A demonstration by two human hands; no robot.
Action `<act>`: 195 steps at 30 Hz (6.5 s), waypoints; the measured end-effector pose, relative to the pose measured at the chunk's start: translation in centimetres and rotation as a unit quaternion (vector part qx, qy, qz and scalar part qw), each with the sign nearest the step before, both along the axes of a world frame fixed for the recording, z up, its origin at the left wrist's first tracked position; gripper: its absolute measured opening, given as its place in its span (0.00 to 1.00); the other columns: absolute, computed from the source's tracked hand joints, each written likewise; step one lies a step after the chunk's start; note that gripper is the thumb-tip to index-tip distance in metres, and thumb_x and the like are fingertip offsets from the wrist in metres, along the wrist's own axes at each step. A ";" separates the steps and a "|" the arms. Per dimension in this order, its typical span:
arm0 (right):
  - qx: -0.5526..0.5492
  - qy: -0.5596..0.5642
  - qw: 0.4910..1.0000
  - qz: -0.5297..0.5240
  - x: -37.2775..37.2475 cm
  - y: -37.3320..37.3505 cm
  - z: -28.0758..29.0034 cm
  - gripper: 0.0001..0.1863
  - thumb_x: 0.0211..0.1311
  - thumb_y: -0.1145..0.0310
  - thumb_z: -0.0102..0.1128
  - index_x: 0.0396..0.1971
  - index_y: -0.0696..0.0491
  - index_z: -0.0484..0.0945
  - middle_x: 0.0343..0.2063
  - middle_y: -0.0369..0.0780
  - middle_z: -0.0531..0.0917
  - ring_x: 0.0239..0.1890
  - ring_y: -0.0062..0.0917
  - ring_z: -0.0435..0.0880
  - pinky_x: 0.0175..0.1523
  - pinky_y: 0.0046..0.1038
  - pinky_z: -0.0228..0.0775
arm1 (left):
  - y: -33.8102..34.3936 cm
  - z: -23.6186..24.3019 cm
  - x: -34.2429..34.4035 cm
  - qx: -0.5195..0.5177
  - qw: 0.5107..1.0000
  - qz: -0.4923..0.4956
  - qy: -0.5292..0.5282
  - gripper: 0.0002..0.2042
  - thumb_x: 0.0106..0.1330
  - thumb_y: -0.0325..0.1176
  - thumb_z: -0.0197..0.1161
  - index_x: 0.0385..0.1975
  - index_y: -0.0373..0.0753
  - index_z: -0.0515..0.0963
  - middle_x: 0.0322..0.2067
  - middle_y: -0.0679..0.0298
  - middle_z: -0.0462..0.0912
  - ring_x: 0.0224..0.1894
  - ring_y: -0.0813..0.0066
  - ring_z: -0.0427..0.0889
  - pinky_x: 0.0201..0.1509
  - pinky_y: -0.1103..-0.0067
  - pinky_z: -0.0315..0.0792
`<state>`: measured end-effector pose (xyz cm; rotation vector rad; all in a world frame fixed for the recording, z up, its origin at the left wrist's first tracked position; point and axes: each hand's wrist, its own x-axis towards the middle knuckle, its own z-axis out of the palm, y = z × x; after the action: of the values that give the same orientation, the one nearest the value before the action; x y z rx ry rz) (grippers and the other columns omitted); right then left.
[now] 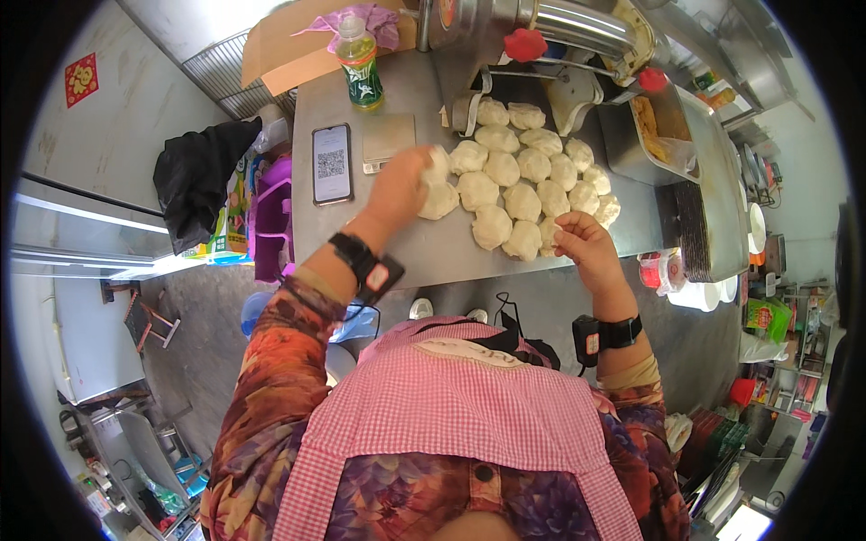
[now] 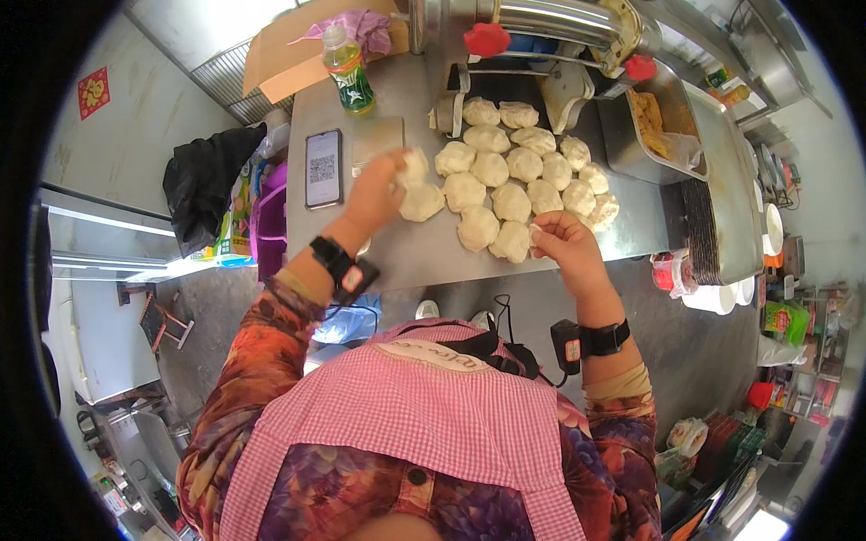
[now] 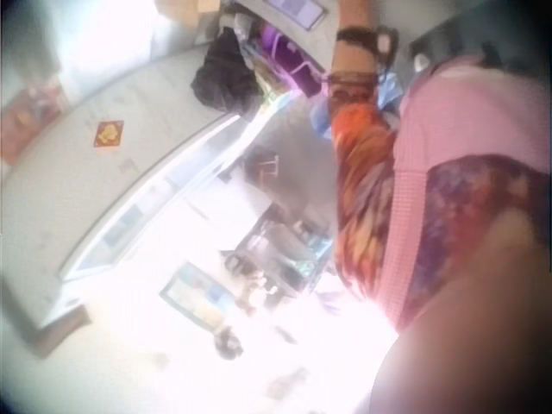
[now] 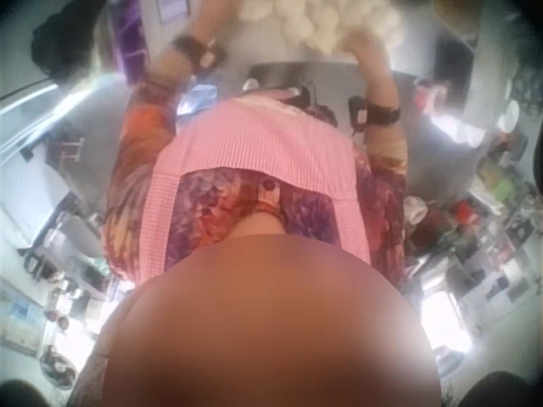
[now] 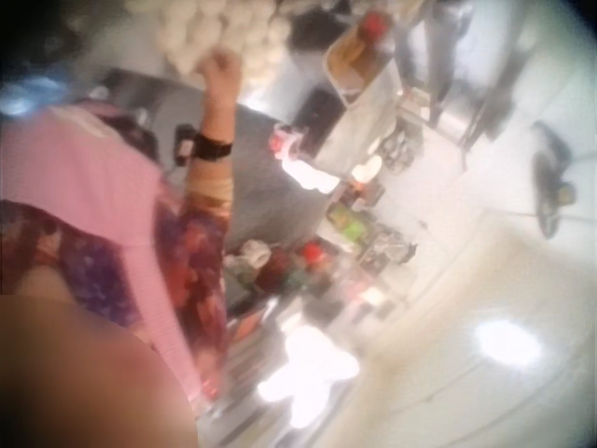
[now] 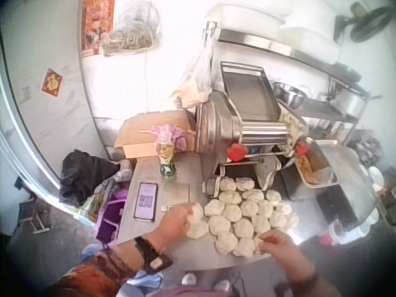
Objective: The person portions dough into small balls, weighs them, and arranges them on a countertop. They then feed dough through a roller machine to flatten it, place the sheet on a tray, and later load a tray of skewered orange items into an oven. The person also pours oil over the skewers before baking.
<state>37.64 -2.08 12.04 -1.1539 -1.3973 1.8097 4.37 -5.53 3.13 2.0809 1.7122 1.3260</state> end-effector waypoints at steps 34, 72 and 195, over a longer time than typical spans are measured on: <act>0.082 0.032 0.958 0.272 -9.7 -3.1 -0.1 0.34 0.49 0.68 0.67 0.58 0.55 0.65 0.34 0.41 0.83 0.37 0.23 0.81 0.42 0.22 0.74 | -8.9 4.8 4.5 -0.353 0.780 -0.109 -0.505 0.21 0.64 0.31 0.58 0.56 0.36 0.65 0.48 0.58 0.75 0.49 0.70 0.75 0.48 0.72 0.73; 0.321 -0.222 0.915 0.102 19.5 18.3 -9.4 0.13 0.49 0.69 0.59 0.37 0.52 0.81 0.34 0.43 0.82 0.37 0.35 0.81 0.44 0.33 0.74 | -2.8 5.6 25.0 -0.282 0.875 0.062 -0.388 0.15 0.63 0.27 0.58 0.50 0.36 0.74 0.47 0.66 0.77 0.49 0.79 0.72 0.56 0.79 0.65; 0.042 0.123 0.947 0.293 -1.6 19.7 19.4 0.26 0.60 0.71 0.59 0.59 0.56 0.67 0.46 0.41 0.79 0.46 0.25 0.80 0.50 0.28 0.76 | 11.7 25.5 13.3 -0.148 0.878 -0.155 -0.427 0.09 0.63 0.26 0.59 0.42 0.37 0.78 0.39 0.64 0.80 0.36 0.80 0.79 0.33 0.83 0.74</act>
<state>36.03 17.64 31.40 -0.4594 -1.7610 2.1674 17.66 6.20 28.62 1.2160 1.0463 1.4367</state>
